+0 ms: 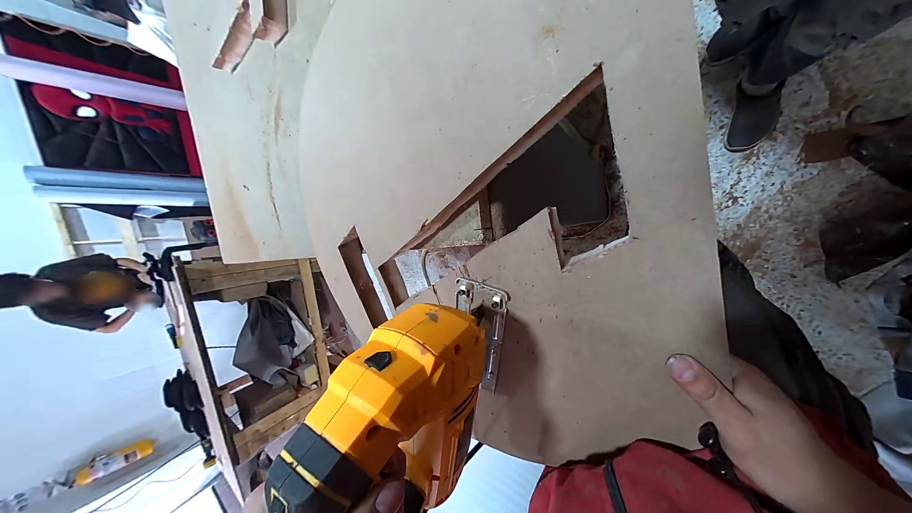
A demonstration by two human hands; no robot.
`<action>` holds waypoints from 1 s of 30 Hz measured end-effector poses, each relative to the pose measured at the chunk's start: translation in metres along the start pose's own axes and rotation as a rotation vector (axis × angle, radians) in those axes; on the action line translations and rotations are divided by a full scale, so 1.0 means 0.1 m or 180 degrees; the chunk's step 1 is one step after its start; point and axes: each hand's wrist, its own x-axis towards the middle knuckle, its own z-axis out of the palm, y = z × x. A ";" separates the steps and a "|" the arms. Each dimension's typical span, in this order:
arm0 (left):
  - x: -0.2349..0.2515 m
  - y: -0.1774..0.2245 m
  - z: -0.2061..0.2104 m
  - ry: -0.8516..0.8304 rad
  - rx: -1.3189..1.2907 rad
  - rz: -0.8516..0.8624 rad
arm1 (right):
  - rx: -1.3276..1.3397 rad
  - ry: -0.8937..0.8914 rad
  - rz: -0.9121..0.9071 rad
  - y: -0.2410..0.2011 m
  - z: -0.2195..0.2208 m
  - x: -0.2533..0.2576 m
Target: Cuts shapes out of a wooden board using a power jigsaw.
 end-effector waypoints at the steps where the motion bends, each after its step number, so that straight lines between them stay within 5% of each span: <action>1: -0.01 -0.06 -0.05 -0.0033 -0.0019 0.0060 | 0.0007 0.0001 0.0015 0.00 0.00 0.00; 13: -0.08 -0.31 -0.32 -0.0117 0.0023 0.0156 | 0.0151 0.0007 -0.0023 0.02 0.03 0.00; 30: 0.06 0.00 -0.02 -0.0036 0.0084 0.0091 | 0.0064 0.0062 -0.0031 0.03 0.04 0.00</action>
